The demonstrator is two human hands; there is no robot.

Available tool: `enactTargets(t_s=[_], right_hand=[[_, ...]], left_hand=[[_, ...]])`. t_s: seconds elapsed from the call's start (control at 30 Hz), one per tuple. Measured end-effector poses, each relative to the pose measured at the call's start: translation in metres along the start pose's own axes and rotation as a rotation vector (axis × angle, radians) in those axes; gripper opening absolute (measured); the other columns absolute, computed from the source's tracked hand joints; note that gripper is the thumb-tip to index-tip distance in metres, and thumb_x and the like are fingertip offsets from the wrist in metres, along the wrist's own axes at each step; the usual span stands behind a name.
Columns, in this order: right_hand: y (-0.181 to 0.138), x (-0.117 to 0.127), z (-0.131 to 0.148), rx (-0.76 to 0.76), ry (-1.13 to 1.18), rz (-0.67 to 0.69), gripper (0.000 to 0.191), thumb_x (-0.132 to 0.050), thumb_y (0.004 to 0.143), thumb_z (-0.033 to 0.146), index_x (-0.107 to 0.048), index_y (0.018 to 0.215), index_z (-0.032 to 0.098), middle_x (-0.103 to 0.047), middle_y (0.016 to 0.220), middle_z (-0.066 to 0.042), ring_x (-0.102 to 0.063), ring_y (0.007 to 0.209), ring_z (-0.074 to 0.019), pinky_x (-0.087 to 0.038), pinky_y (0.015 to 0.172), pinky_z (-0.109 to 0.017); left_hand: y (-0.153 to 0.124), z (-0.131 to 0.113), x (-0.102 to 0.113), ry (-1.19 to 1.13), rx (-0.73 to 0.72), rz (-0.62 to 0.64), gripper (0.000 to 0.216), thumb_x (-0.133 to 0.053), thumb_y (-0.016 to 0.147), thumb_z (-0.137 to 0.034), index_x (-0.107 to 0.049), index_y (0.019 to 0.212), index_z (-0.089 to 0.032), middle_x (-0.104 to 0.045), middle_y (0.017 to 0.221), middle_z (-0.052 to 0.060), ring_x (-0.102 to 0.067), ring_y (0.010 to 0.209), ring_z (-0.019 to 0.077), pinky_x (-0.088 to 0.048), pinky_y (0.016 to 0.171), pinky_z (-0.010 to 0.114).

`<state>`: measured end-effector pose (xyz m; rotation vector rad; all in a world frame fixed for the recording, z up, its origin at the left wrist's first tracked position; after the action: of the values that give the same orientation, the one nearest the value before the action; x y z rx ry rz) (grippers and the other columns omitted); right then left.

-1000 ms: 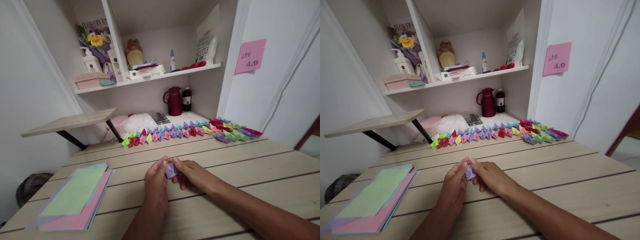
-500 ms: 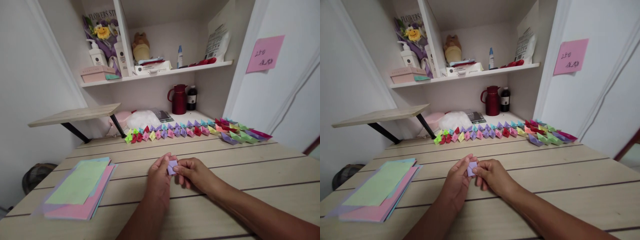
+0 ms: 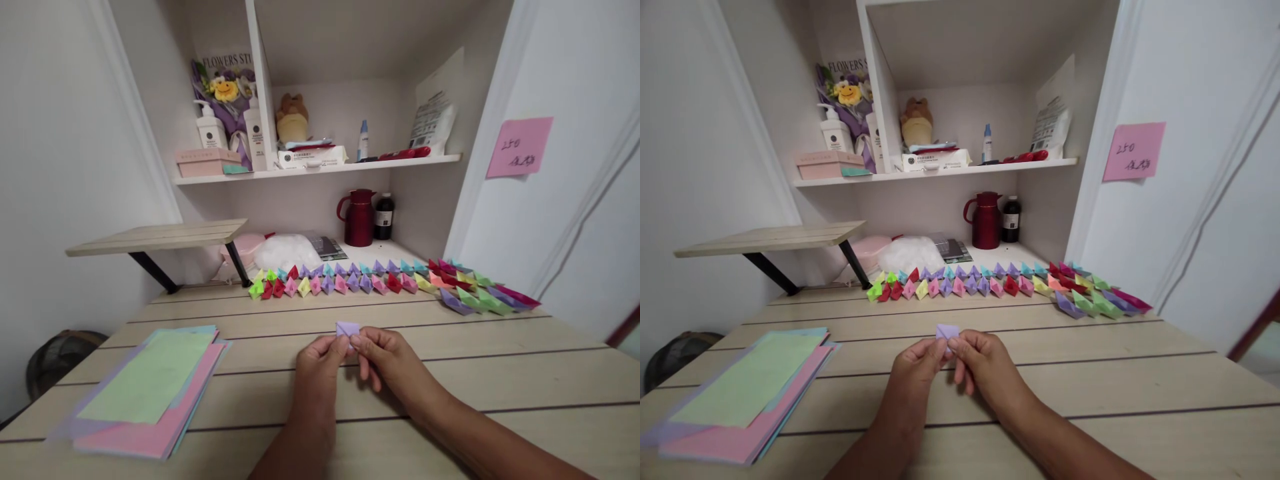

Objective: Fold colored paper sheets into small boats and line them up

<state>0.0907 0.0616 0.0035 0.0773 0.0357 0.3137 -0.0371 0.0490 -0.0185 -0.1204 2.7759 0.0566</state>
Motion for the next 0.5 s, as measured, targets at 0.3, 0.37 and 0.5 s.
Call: enactTargets(t_s=[0.3,0.37,0.5], right_hand=[[-0.003,-0.011,-0.001,-0.114,0.477,0.076,0.038,-0.068,0.077,0.049,-0.055,0.063,0.016,-0.039,0.032,0.011,-0.019,0.03,-0.002,-0.025,0.04,-0.02],[-0.001,-0.008,-0.001,-0.12,0.548,0.117,0.04,-0.069,0.077,0.048,-0.052,0.059,0.016,-0.036,0.032,0.011,-0.017,0.031,-0.0021,-0.024,0.04,-0.02],[0.001,0.002,0.004,-0.201,0.604,0.272,0.041,-0.07,0.078,0.046,-0.047,0.058,0.018,-0.034,0.036,0.011,-0.018,0.031,-0.0024,-0.024,0.039,-0.02]], left_hand=[[-0.012,-0.01,-0.015,-0.21,0.039,0.14,0.039,-0.07,0.072,-0.05,-0.063,0.065,-0.013,-0.064,0.061,0.006,-0.062,0.067,0.0201,-0.049,0.069,0.032],[-0.011,-0.011,-0.016,-0.209,0.028,0.174,0.038,-0.07,0.075,-0.049,-0.068,0.077,-0.011,-0.067,0.071,0.009,-0.064,0.076,0.0214,-0.049,0.073,0.032],[-0.005,-0.014,-0.011,-0.271,0.045,0.132,0.048,-0.066,0.078,-0.052,-0.066,0.113,-0.018,-0.067,0.106,0.013,-0.063,0.095,0.0222,-0.048,0.085,0.034]])
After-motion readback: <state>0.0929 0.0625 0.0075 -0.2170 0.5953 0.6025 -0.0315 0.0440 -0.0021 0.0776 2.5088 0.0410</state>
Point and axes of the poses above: each hand's wrist, its own y-axis towards the middle knuckle, its own x-axis out of the back of the hand, z = x × y, the point moved 1 cm from there along y, towards the middle knuckle
